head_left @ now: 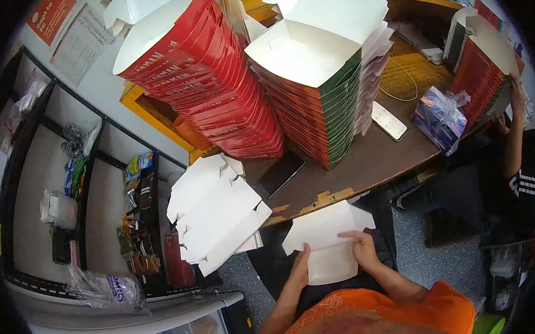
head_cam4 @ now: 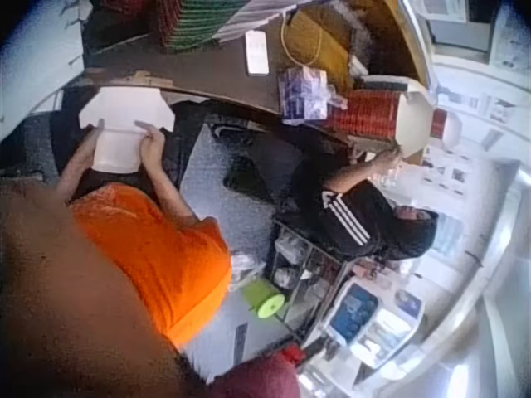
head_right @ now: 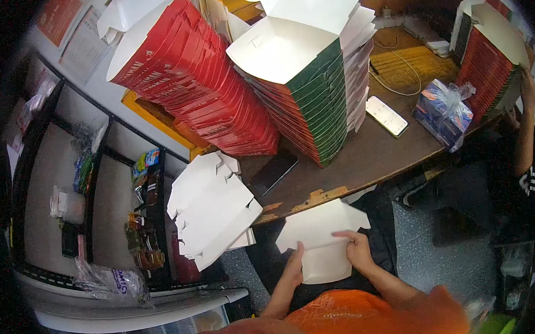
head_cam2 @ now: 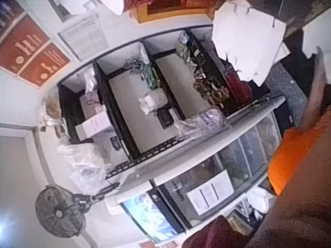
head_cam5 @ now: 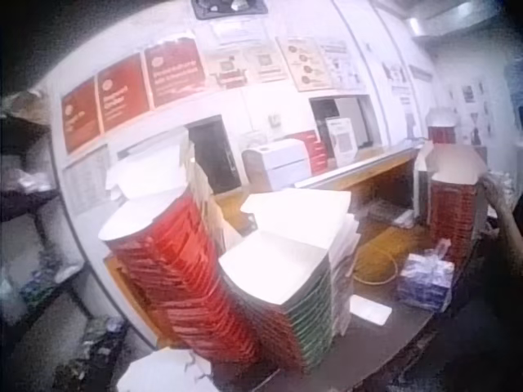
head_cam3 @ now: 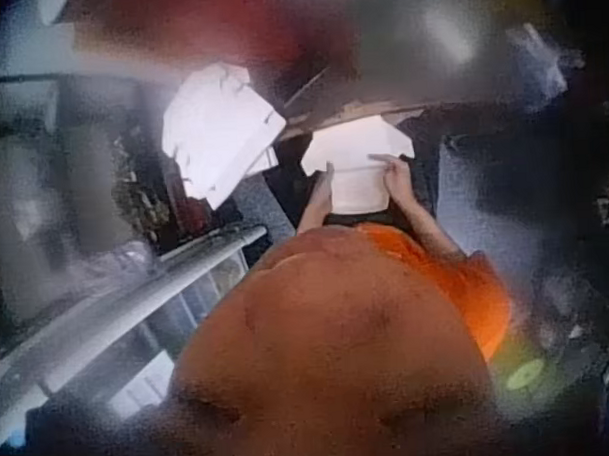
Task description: The person assembles flat-packed cardboard boxes by folding the sides and tucking the flaps to form a container. They repeatedly pick up a flat box, fold it into shape, and place it on a stack of completed boxes on the counter.
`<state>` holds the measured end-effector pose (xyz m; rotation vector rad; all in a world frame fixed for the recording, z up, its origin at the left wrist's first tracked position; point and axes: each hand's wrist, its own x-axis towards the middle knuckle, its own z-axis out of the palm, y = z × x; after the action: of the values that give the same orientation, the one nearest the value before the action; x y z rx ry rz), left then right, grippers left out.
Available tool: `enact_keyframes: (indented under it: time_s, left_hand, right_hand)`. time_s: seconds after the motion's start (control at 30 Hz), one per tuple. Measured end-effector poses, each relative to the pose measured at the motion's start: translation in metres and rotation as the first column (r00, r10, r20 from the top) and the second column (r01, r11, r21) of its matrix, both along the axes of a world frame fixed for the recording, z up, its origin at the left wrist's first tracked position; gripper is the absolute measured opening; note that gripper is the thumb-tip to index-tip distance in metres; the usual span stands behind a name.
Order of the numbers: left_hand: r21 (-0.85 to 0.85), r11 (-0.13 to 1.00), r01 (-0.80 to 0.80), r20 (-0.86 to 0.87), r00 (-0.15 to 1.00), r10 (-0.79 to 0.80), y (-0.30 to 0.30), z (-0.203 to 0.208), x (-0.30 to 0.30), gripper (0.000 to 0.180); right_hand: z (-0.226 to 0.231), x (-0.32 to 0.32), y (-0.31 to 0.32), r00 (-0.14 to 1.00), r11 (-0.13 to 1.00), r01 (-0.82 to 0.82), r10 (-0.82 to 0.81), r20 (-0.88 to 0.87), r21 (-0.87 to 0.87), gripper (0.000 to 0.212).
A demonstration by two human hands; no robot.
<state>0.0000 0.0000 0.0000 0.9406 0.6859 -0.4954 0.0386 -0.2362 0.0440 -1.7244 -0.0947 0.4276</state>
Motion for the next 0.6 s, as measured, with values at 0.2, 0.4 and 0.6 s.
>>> enact_keyframes:
  time_s: [0.2, 0.4, 0.6]
  left_hand:
    - [0.767, 0.627, -0.136, 0.232, 0.97, -0.074, -0.04, -0.031, -0.012, 0.064]
    - [0.798, 0.603, 0.005, 0.353, 0.807, -0.473, -0.005, 0.019, -0.01, 0.033]
    - [0.544, 0.837, 0.063, 0.155, 0.972, -0.174, 0.045, 0.031, -0.005, 0.039]
  right_hand:
    - [-0.007, -0.004, -0.012, 0.901, 0.835, 0.135, 0.12, 0.416, -0.534, 0.044]
    - [0.017, 0.018, -0.006, 0.917, 0.866, -0.309, 0.381, 0.118, -0.394, 0.057]
    - [0.073, 0.002, -0.004, 0.934, 0.953, -0.298, 0.281, 0.221, 0.045, 0.083]
